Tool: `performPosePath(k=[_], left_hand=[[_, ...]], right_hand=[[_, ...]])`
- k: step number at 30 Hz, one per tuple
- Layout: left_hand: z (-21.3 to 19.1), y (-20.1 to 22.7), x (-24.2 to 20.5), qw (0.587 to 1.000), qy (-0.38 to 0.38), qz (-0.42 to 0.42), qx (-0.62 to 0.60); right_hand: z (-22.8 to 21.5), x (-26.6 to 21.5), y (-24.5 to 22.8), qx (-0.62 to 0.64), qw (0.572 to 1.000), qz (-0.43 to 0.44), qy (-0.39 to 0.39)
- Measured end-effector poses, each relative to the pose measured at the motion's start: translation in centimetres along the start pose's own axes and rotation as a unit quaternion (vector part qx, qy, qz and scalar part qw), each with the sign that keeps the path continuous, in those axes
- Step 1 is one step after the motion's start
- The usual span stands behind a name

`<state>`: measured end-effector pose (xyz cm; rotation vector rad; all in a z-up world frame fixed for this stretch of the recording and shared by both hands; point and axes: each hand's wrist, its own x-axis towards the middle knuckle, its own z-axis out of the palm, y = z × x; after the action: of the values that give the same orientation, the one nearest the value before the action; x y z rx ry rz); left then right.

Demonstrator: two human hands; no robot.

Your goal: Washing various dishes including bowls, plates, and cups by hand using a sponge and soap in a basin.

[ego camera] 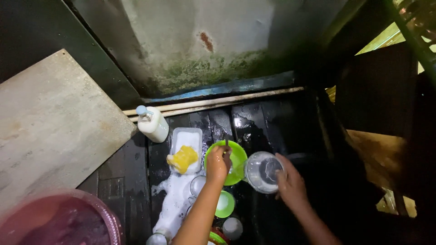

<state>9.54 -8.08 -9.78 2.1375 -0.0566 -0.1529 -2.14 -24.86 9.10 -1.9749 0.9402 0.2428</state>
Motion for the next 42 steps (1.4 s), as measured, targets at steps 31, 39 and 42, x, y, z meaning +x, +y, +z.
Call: performPosePath(k=[31, 39, 42], left_hand=[[-9.7, 6.5, -1.4, 0.901, -0.223, -0.116, 0.354], [-6.5, 2.7, -0.6, 0.919, -0.154, -0.224, 0.286], [-7.6, 4.6, -0.8, 0.92, -0.173, -0.272, 0.223]], right_hand=[[-2.1, 0.9, 2.0, -0.006, 0.938, -0.242, 0.248], [-2.9, 0.4, 8.2, -0.037, 0.969, 0.016, 0.243], [-3.2, 0.7, 9.7, -0.186, 0.958, -0.053, 0.212]])
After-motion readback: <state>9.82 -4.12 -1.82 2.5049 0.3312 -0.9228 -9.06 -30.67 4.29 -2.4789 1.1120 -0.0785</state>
